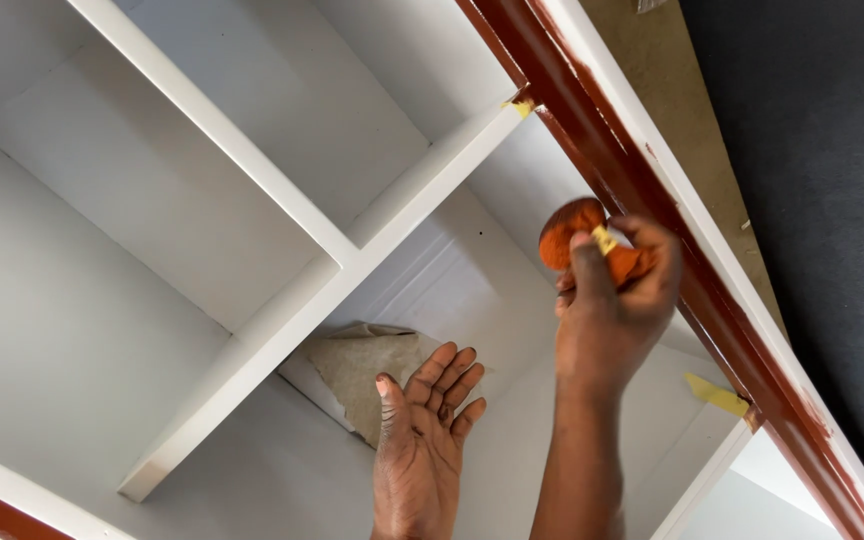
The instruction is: The person paints the edges and legs of a white wooden cabinet with reddish-brown paint using a sponge. They repeatedly dip the sponge into a paint container on the floor and apply the paint to the top edge, side edge, and legs of the cabinet.
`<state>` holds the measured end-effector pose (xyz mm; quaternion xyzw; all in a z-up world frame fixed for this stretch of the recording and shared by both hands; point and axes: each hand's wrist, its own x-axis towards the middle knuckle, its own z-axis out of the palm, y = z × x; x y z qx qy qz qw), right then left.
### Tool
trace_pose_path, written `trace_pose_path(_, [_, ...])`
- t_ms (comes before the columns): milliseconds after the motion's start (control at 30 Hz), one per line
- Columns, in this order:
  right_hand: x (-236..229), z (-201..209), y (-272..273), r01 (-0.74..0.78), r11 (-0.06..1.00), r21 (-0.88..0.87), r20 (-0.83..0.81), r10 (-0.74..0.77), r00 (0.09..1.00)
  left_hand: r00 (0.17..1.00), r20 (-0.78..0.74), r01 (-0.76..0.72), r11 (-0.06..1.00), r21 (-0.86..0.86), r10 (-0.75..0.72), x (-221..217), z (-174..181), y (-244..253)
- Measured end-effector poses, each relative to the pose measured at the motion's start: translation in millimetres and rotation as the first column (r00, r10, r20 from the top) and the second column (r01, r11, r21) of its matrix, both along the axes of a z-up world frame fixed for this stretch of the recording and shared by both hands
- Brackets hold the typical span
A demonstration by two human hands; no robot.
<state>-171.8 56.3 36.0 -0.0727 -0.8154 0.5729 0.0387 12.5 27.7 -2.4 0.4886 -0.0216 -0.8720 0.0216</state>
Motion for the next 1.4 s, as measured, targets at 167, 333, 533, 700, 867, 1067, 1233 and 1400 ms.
trace_pose_path(167, [30,-24,12,0.047,0.992,-0.117,0.197,-0.023,0.980,0.999,0.038,-0.002,1.000,0.003,0.001,0,3,-1])
trace_pose_path(333, [29,-49,-1,0.225,0.906,-0.359,0.195,-0.163,0.967,0.994,0.112,-0.022,1.000,0.004,0.021,-1,11,-5])
trace_pose_path(533, [16,-54,-5,0.404,0.667,-0.626,0.467,-0.094,0.879,0.984,0.164,-0.064,0.998,-0.028,0.067,5,9,-6])
trace_pose_path(700, [1,-48,-27,0.431,0.670,-0.604,0.534,-0.061,0.843,0.979,0.193,-0.067,0.997,-0.027,0.071,5,8,-7])
trace_pose_path(867, [-16,-39,-74,0.470,0.844,-0.258,0.483,-0.309,0.820,0.970,0.224,-0.100,0.995,-0.007,0.099,-1,12,-12])
trace_pose_path(1067, [-27,-38,-107,0.498,0.836,-0.232,0.273,-0.435,0.858,0.954,0.247,-0.187,0.982,0.037,0.172,-20,34,-35])
trace_pose_path(1233, [-31,-37,-116,0.484,0.855,-0.186,0.264,-0.431,0.863,0.985,0.134,-0.104,0.994,-0.035,0.107,-16,13,-38])
trace_pose_path(1400, [-34,-26,-125,0.448,0.880,-0.159,0.284,-0.394,0.874,1.000,-0.004,0.007,0.986,-0.166,-0.008,-18,5,-39])
